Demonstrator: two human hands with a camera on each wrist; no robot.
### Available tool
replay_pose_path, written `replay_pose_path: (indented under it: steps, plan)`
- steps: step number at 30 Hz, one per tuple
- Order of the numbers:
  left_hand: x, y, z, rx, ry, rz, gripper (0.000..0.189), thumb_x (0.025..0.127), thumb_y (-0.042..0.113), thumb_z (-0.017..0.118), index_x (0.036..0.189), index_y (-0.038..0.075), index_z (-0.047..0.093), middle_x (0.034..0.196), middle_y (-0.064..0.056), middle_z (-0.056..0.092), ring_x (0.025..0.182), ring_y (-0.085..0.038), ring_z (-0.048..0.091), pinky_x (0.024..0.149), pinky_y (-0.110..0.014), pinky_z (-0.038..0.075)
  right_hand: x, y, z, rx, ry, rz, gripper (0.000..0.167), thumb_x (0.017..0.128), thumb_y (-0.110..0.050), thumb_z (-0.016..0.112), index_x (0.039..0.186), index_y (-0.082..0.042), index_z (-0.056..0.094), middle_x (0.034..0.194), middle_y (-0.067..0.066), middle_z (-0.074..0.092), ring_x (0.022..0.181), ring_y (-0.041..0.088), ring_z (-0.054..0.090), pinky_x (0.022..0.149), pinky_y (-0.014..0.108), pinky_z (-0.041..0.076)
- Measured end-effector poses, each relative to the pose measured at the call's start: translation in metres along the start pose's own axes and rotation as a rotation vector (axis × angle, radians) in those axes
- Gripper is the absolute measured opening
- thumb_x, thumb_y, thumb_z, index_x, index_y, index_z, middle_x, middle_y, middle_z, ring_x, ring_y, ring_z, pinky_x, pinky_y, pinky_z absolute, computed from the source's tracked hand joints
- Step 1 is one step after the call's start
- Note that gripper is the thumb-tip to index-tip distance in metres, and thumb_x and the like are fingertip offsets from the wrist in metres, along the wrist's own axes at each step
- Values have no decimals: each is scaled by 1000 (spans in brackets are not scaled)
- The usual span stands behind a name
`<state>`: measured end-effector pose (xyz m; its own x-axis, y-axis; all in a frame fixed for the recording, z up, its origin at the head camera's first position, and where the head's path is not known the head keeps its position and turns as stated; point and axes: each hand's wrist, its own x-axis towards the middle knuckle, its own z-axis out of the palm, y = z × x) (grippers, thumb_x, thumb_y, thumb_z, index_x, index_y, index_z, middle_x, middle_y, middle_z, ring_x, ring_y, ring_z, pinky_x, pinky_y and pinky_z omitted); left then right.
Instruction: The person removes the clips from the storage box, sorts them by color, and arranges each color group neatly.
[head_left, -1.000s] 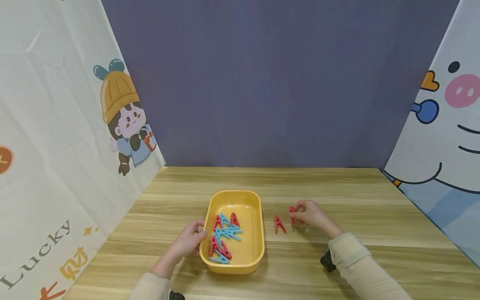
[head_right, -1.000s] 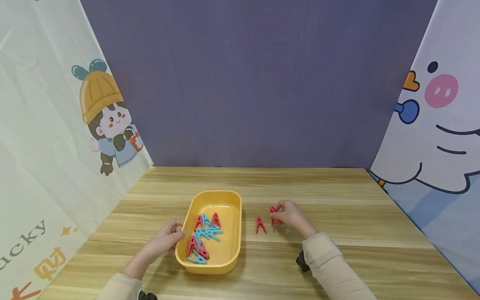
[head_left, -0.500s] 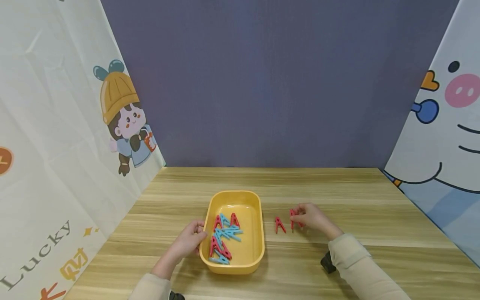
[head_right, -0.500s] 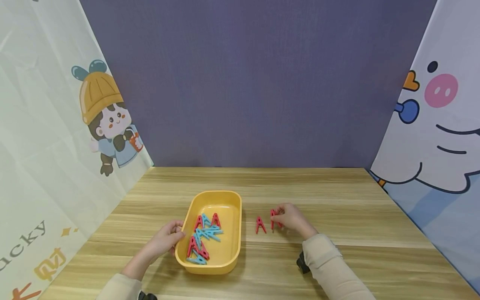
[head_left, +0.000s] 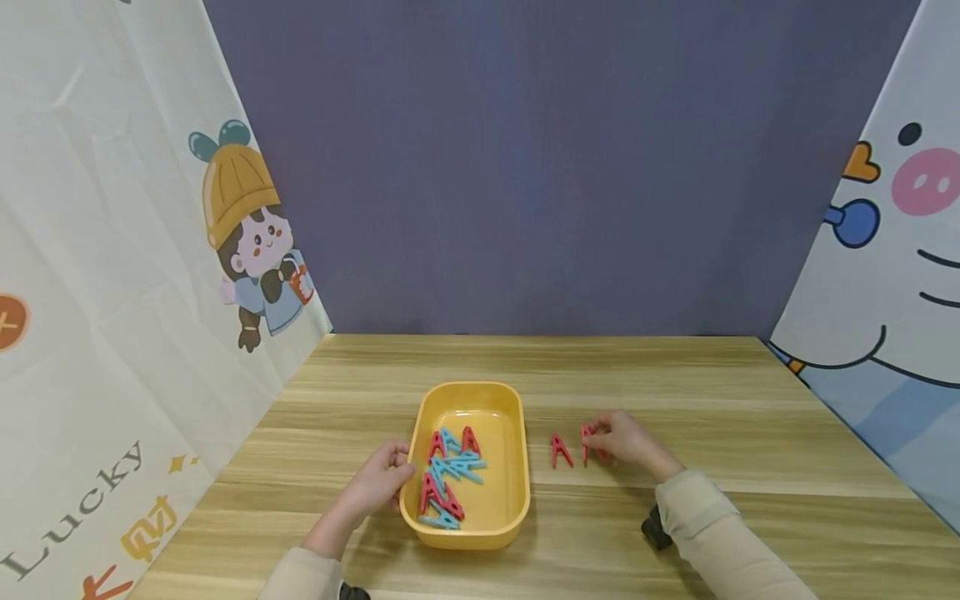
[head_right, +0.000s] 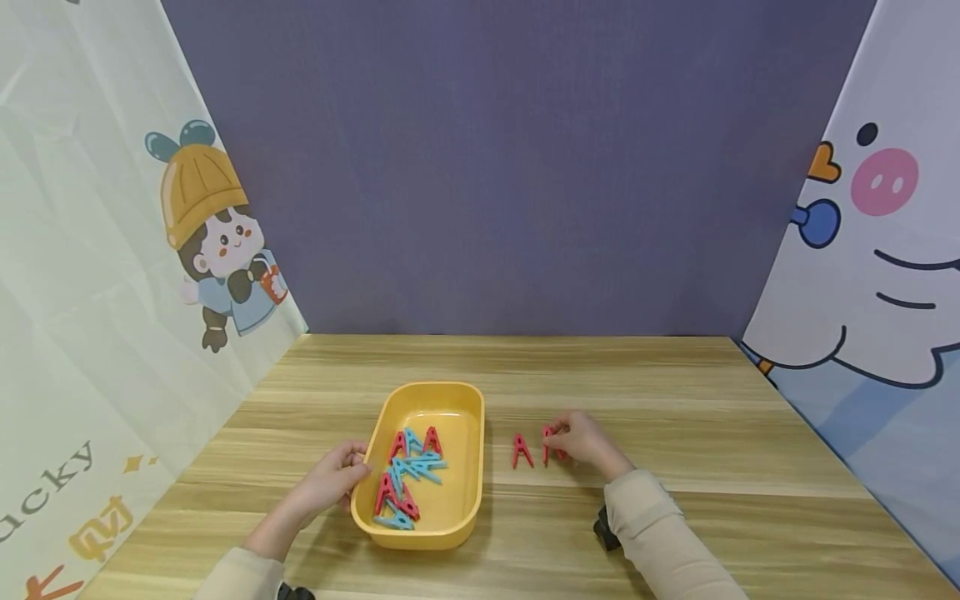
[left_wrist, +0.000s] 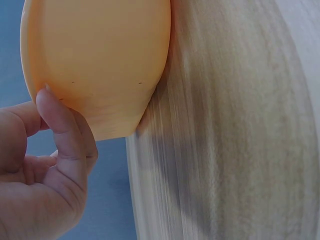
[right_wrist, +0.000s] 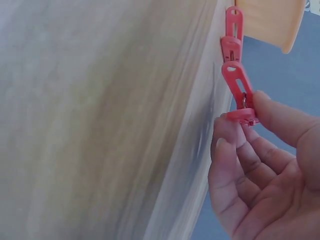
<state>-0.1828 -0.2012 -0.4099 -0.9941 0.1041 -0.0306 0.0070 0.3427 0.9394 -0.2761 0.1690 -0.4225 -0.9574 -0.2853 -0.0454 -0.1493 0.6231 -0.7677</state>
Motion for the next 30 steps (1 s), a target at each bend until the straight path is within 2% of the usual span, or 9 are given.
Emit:
replay_pose_path:
  steps: [5,14,21,30]
  plan:
    - [-1,1,0,-7,-3,9,31,87,1,48,115,-12,41,84,-13,51,50,-16,51,41,-28,46,0,0,3,-10,5,22,22,86,-11,64,101,5,62,65,5,55,51,16,53,45,31,46]
    - [0,0,0,-1,-1,7,31,88,2,48,115,-11,41,85,-13,52,51,-16,51,41,-28,46,0,0,5,21,-7,58,12,87,-9,62,92,2,62,59,7,54,45,15,52,41,27,46]
    - [-2,1,0,-7,-4,13,31,88,2,48,115,-12,41,84,-13,51,51,-15,51,41,-28,46,1,-2,5,9,-3,81,14,87,-2,58,98,6,61,71,8,57,45,17,55,42,29,49]
    - [-1,1,-1,-5,-7,9,31,88,2,48,115,-12,41,84,-12,50,51,-15,51,42,-27,46,0,-2,6,-17,-6,91,13,86,0,60,97,6,60,70,10,55,48,19,55,45,30,50]
